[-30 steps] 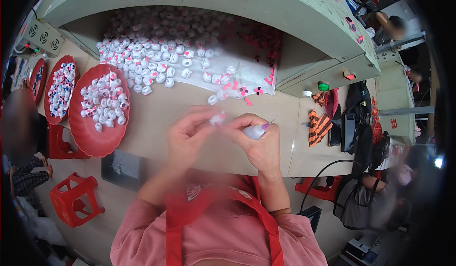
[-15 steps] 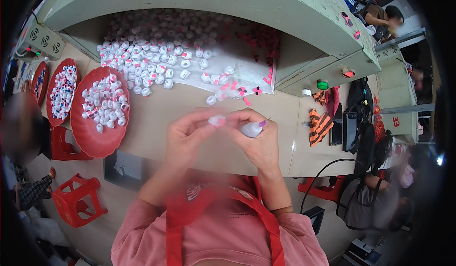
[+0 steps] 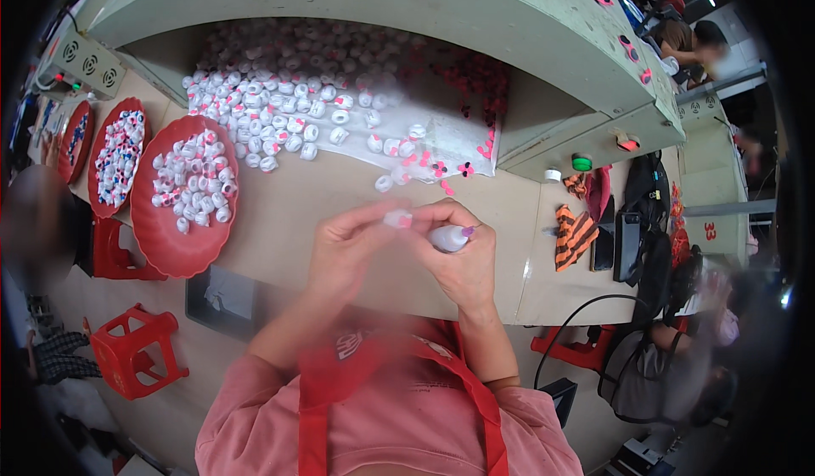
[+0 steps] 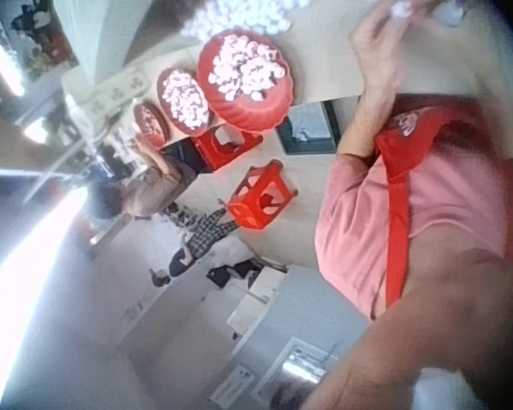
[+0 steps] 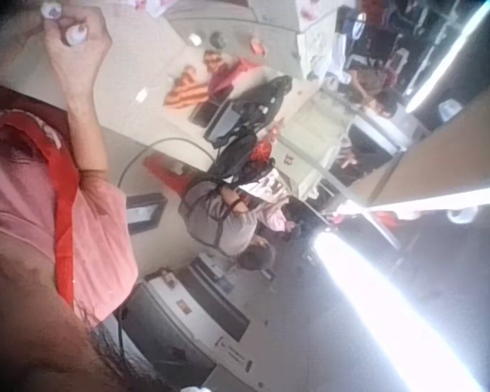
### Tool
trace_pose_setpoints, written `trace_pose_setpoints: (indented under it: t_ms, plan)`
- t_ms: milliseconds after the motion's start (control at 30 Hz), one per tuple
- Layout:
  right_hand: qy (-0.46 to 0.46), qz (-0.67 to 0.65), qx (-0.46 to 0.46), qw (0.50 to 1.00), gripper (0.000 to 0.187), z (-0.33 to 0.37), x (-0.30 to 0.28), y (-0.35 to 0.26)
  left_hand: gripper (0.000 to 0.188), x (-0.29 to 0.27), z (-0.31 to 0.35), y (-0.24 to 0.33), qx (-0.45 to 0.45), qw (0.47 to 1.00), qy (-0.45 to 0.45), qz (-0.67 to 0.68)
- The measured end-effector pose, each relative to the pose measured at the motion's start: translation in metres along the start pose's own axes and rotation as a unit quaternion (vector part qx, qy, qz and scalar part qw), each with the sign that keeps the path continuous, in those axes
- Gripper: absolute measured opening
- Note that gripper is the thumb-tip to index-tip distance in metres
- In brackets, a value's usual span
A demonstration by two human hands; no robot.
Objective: The person applies glue from a bottle to small white plastic components, then attaches pink bow accents to them by hand.
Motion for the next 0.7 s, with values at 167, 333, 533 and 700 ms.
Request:
trace_pose_setpoints:
  t_ms: [167, 333, 533, 700]
  plan:
    - [-0.017, -0.005, -0.029, 0.999, 0.010, -0.002, 0.015, 0.018, 0.027, -0.019, 0.002, 0.000, -0.027, 0.999, 0.010, -0.019]
    - [-0.068, 0.003, -0.047, 0.997, 0.013, -0.010, 0.043, 0.035, 0.026, -0.066, 0.010, 0.009, -0.008, 0.993, 0.113, -0.012]
    - [-0.023, -0.022, 0.025, 0.999, 0.017, -0.011, 0.032, 0.049, 0.026, -0.095, 0.012, 0.110, 0.311, 0.493, 0.387, -0.715]
    - [-0.040, 0.026, -0.034, 0.998, 0.033, -0.002, 0.022, 0.047, 0.026, -0.074, -0.057, 0.036, 0.232, 0.547, 0.231, -0.770]
Point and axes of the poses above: each hand's wrist, its own z-axis away from the middle knuckle, its own x-axis out of the palm, y = z × x, the point moved 5 cm from there along -z, towards the middle knuckle, and after that the axes turned 10 degrees about -z, right-handed, at the moved point
